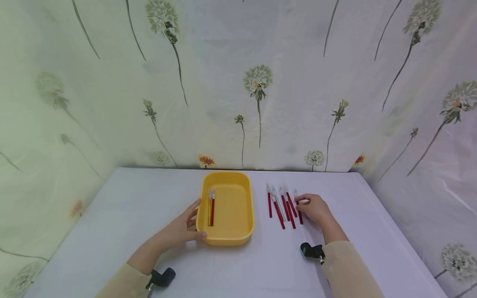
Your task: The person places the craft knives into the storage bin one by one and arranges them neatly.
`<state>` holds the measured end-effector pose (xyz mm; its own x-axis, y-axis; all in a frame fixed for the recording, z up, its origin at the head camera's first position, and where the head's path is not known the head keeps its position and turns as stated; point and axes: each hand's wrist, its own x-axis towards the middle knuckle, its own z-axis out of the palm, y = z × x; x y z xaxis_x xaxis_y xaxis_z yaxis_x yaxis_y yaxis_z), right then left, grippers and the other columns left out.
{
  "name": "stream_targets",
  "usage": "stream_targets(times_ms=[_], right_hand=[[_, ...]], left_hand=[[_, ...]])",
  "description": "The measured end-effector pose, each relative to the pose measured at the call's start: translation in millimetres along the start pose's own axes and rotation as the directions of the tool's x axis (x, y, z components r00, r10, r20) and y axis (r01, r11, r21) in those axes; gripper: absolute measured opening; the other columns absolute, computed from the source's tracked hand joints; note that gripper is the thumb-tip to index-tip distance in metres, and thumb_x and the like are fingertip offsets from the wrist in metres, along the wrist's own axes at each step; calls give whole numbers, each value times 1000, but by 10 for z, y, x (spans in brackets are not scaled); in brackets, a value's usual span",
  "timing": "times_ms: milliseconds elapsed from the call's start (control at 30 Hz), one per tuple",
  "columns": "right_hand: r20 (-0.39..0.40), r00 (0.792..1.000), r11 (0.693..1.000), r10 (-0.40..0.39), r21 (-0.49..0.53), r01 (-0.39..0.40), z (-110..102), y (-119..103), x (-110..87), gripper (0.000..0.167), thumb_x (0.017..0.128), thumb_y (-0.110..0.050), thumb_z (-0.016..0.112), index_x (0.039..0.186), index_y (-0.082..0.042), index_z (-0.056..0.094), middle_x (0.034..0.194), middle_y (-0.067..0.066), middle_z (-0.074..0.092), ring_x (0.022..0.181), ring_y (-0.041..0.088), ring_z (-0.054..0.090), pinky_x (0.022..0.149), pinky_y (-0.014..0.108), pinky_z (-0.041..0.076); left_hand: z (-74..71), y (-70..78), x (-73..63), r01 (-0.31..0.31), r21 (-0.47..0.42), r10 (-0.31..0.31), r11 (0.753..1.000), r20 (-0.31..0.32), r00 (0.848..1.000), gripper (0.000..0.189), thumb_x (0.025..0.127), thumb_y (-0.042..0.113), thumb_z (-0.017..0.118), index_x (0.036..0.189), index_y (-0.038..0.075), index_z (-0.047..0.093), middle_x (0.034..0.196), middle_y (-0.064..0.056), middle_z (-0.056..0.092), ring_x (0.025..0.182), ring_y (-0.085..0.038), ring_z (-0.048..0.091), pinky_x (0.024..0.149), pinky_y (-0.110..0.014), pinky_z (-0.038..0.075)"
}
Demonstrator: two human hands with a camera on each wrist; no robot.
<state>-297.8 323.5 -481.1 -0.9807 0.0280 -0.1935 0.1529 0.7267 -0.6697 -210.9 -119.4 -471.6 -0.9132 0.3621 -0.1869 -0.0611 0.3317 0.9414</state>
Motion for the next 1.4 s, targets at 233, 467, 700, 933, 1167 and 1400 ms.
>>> stream_targets(times_ms=[233, 467, 700, 933, 1167, 1400], right_hand=[[-14, 1000, 998, -15, 54, 15, 15, 80, 14, 39, 95, -14, 67, 130, 3, 62, 112, 23, 68, 85, 22, 61, 67, 29, 54], [-22, 1000, 994, -13, 105, 15, -19, 117, -19, 42, 96, -18, 66, 133, 1, 61, 112, 21, 67, 85, 21, 61, 67, 29, 53], [-45, 999, 985, 21, 174, -13, -33, 90, -89, 45, 96, -20, 67, 136, 0, 59, 104, 14, 67, 78, 17, 58, 63, 29, 51], [-57, 996, 964, 71, 262, -54, -30, 7, -151, 46, 98, -21, 64, 140, -3, 57, 114, 18, 66, 83, 17, 60, 67, 27, 55], [-59, 998, 958, 34, 287, -16, -84, -180, -264, 49, 100, -30, 63, 142, -6, 55, 132, 24, 59, 100, 22, 61, 76, 23, 56], [-79, 997, 945, 5, 327, 21, -98, -382, -370, 50, 101, -30, 62, 143, -5, 54, 135, 25, 57, 104, 24, 60, 78, 21, 56]], left_hand=[[-2, -7, 6, -2, 1, 2, 1000, -5, 1000, 112, 80, 32, 86, 162, 30, 9, 163, -13, 25, 143, -32, 39, 110, -50, 40], [-2, -21, 15, -7, 1, 7, 1000, 2, 1000, 112, 80, 33, 85, 162, 29, 9, 163, -13, 25, 143, -32, 39, 110, -49, 40], [-4, -23, 25, -21, -15, 21, 1000, 13, 1000, 112, 81, 30, 85, 162, 28, 8, 163, -13, 25, 143, -31, 39, 111, -48, 39], [-7, -29, 28, -16, -7, 16, 1000, 10, 1000, 113, 81, 32, 86, 162, 28, 8, 163, -13, 26, 143, -32, 40, 110, -49, 40], [4, -32, 22, 1, 10, -1, 1000, -1, 1000, 113, 80, 34, 86, 162, 30, 9, 163, -12, 26, 143, -31, 40, 110, -48, 40], [12, -21, 12, 5, 21, -4, 1000, -9, 1000, 113, 79, 34, 86, 162, 29, 9, 163, -14, 26, 143, -32, 40, 110, -49, 40]])
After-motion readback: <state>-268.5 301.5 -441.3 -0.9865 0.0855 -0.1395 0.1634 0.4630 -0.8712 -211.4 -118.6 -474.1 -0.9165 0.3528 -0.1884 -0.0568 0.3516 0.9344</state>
